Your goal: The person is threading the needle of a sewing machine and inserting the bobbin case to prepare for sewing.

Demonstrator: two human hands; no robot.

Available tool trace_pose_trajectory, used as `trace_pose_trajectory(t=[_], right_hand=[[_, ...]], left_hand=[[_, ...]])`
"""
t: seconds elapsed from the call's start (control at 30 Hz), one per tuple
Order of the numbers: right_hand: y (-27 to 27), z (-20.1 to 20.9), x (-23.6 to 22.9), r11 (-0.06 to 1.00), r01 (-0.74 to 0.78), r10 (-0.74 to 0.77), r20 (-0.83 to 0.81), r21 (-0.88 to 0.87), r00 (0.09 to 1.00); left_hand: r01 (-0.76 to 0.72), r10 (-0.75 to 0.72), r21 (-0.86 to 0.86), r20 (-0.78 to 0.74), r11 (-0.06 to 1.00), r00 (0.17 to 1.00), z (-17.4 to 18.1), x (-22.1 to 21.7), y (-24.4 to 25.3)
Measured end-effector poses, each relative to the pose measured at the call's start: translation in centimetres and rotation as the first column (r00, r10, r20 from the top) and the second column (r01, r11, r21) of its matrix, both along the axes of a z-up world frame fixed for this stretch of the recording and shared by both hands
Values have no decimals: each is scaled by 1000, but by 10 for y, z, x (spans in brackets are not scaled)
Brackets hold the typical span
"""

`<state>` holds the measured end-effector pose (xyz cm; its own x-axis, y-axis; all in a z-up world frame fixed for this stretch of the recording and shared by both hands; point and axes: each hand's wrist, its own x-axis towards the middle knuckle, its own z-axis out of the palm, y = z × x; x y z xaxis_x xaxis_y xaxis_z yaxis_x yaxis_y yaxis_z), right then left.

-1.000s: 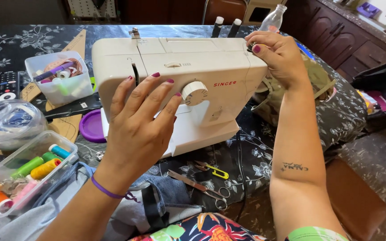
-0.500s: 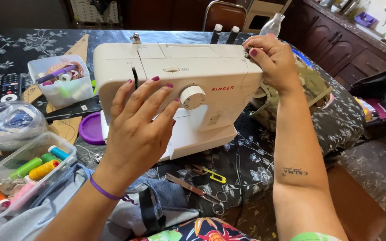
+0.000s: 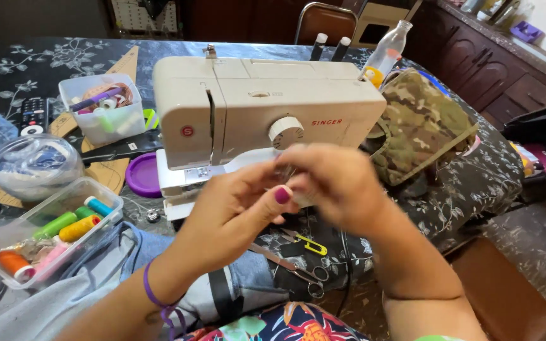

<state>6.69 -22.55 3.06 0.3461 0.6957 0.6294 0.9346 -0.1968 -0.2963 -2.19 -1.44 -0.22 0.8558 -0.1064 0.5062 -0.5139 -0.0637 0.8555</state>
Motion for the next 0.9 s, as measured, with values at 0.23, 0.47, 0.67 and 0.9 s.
trace_pose_trajectory(t=[0.23,0.47,0.67,0.9], right_hand=[[11,2,-41,997,-6,-15,279,76,960],[-9,-19,-35,985,-163,173,-389,58,905],[-19,-26,-34,984,-65,105,-246,167,964],[-9,-20,-39,905,-385,361,-156,-178,920]], left_hand=[[105,-115,-107,-93,989,989,-8,-4,-11],[-249,163,210,356,946,920,14,-31,-1],[55,12,-333,196,941,981,12,-33,0],[275,-248,-651,135,708,959,2,-20,2]])
